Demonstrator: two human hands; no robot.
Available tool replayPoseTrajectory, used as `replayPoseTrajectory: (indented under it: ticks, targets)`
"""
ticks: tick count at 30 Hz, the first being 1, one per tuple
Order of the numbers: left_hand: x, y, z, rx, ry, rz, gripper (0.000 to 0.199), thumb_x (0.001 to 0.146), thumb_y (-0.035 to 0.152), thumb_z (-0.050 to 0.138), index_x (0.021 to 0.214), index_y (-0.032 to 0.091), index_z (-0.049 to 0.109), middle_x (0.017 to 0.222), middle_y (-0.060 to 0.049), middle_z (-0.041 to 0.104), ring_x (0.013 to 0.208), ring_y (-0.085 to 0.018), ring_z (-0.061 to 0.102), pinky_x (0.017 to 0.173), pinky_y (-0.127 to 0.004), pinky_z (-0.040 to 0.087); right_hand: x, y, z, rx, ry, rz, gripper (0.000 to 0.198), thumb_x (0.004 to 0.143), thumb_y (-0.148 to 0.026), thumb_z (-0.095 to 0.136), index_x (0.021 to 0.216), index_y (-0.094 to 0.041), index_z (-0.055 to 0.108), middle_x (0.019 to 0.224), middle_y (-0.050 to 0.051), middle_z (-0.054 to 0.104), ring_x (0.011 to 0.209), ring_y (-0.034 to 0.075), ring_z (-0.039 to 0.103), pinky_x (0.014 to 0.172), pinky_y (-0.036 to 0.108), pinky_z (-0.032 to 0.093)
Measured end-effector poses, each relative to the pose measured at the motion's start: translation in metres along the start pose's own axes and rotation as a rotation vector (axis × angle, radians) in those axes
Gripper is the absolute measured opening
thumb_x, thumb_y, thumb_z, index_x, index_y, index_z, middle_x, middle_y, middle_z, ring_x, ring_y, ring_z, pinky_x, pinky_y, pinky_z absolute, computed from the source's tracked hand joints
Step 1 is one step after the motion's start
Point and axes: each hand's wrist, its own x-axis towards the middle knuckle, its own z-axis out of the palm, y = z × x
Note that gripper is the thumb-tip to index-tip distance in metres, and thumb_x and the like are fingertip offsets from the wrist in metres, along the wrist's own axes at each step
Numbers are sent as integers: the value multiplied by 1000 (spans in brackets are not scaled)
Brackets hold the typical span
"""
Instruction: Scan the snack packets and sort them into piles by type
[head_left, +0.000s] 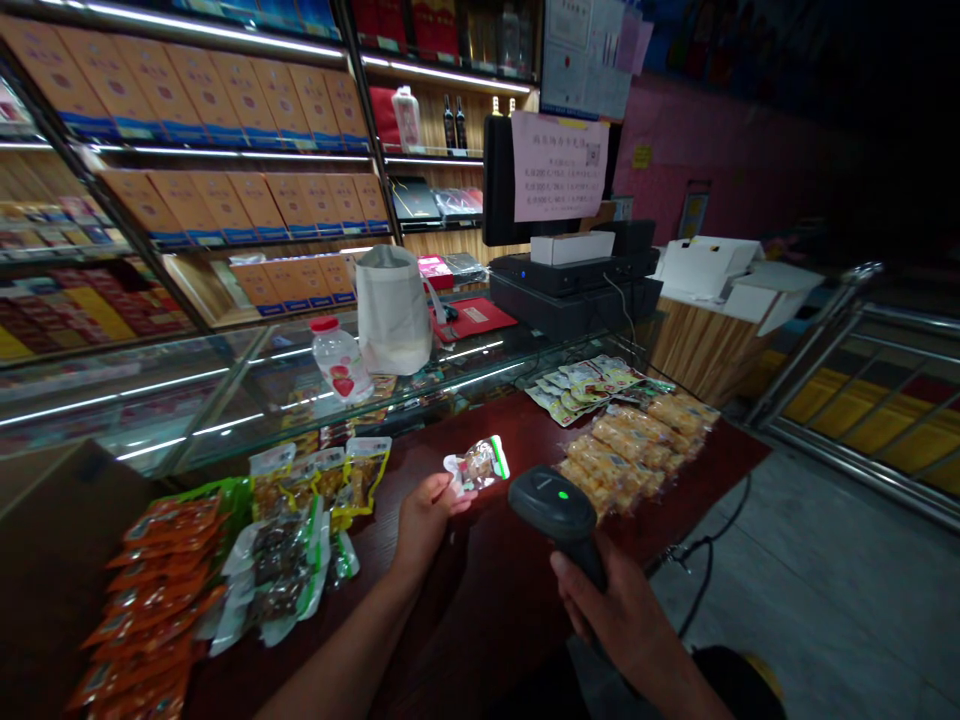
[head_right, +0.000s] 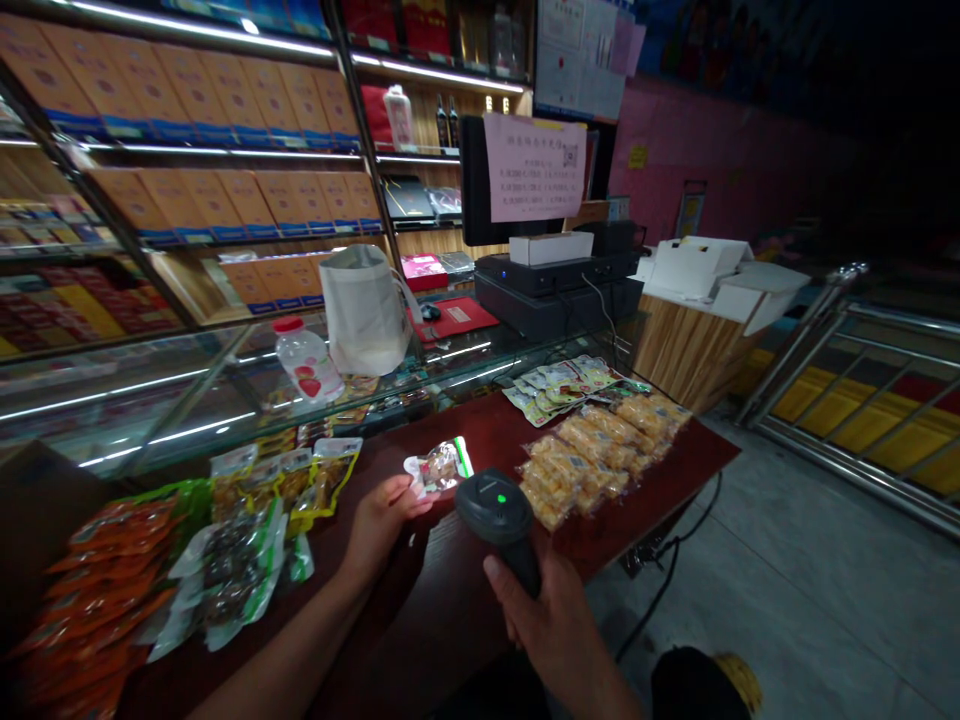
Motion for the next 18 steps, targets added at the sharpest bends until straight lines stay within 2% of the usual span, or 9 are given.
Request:
replayPoseTrajectory:
  ticks: [6,11,14,18]
  targets:
    - [0,0,2,-127,45,-26,44,60,45,86,84,16,62,72,-2,73,71,-22,76,70,-32,62,-5,4,-5,-13,-47,-17,47,89,-65,55,97,-19,58,45,-9,50,40,12,49,44,23,40]
    - [-10,24,-12,-134,83,4,48,57,49,87,80,17,59,68,0,70,69,-24,76,65,-32,62,-7,19,-22,-76,-87,45,51,86,-72,57,79,-22,57,54,-4,56,47,13,53,50,25,44]
    - [-25,42,-42,-99,184,21,47,58,45,86,82,18,55,64,2,69,68,-24,76,65,-32,62,-5,25,-33,-94,-146,68,53,85,-75,54,78,-23,59,57,-2,59,51,15,56,52,26,47]
    - [-51,63,-106,-15,441,32,35,67,33,79,85,18,54,65,0,71,62,-20,74,59,-29,61,-1,29,-41,-139,-161,88,57,84,-78,53,79,-22,62,58,0,60,54,17,58,56,28,50]
